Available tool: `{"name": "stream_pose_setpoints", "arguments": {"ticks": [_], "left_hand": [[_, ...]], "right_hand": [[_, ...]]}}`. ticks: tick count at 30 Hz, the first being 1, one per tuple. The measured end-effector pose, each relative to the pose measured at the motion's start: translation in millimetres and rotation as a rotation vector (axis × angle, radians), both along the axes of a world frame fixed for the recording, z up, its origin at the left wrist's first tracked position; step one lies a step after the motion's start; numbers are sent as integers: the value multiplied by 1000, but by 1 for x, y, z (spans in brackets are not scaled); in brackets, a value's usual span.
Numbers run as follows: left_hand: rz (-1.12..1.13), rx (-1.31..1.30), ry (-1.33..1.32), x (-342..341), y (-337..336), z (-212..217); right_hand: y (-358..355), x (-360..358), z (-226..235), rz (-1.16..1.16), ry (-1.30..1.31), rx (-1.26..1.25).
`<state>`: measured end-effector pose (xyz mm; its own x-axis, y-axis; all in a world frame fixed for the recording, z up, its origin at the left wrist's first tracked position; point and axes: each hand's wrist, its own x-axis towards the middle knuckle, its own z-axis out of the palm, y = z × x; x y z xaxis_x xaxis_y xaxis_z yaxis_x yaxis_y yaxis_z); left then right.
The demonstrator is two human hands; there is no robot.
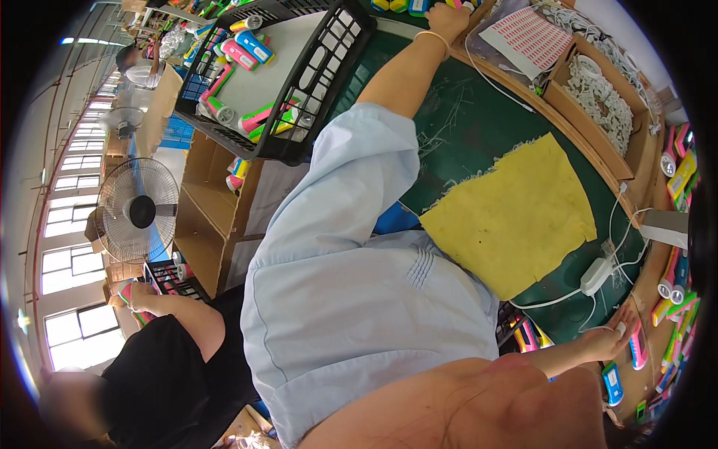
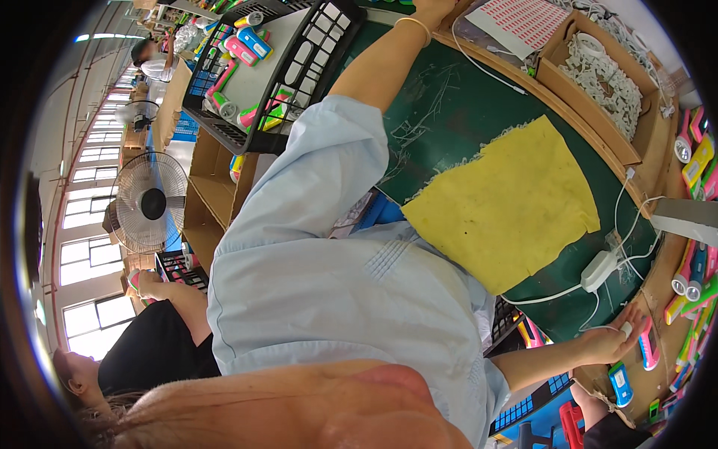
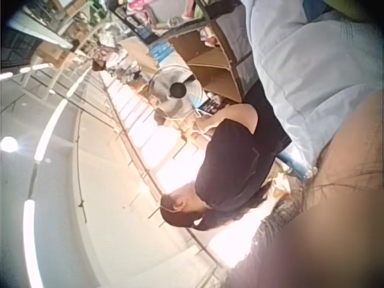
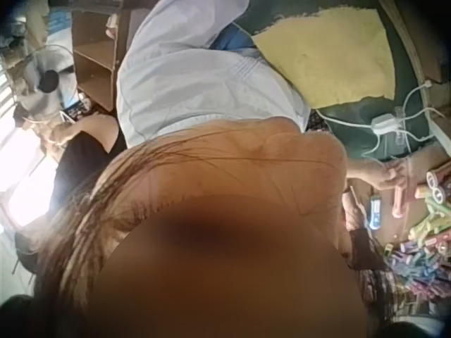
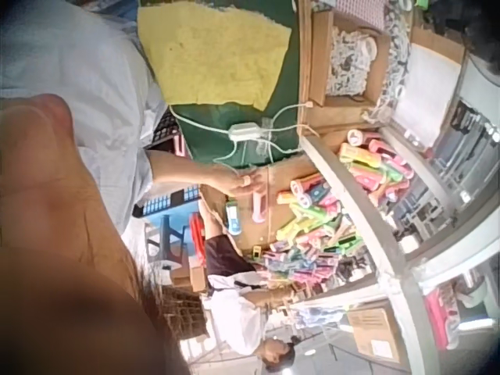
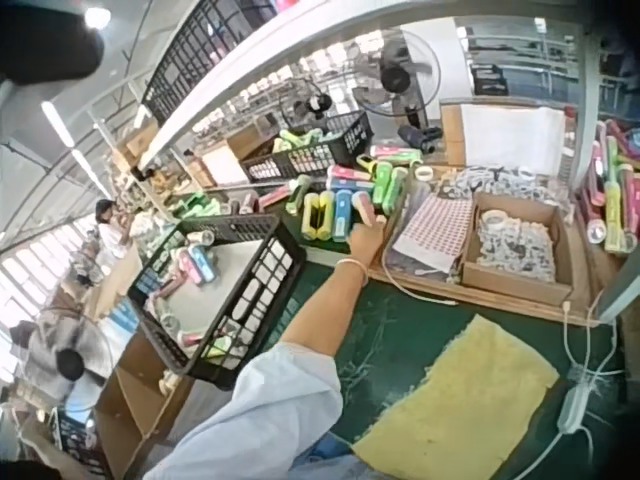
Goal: Testing multiple hand-held flashlights for functionality by turning them on and off.
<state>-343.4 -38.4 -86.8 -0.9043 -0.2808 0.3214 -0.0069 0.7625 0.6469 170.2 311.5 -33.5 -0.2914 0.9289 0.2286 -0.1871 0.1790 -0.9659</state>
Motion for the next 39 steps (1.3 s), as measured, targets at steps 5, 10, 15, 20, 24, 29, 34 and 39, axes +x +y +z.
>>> {"name": "stream_pose_setpoints", "arguments": {"ticks": [5, 10, 15, 20, 24, 29, 34, 39], "left_hand": [[5, 344, -114, 24, 11, 30], [-924, 1128, -231, 219, 28, 85], [-1432, 902, -842, 380, 26, 83], [-1262, 997, -392, 392, 16, 73], [-1075, 1144, -551, 394, 28, 73], [-790, 1481, -775, 372, 42, 81], [-873, 1550, -966, 354, 63, 100], [-879, 1616, -1066, 347, 72, 109]], "right_hand": [[-87, -16, 21, 779, -28, -340], [-168, -74, 62, 958, -46, -333], [-209, -67, 75, 454, 94, -92], [-202, -47, 55, 953, -256, -213], [-208, -41, 16, 1117, -179, 208], [-181, -29, -7, 892, -206, -156], [-171, -24, -17, 802, -387, -163], [-179, -22, -16, 804, -355, -91]]}}
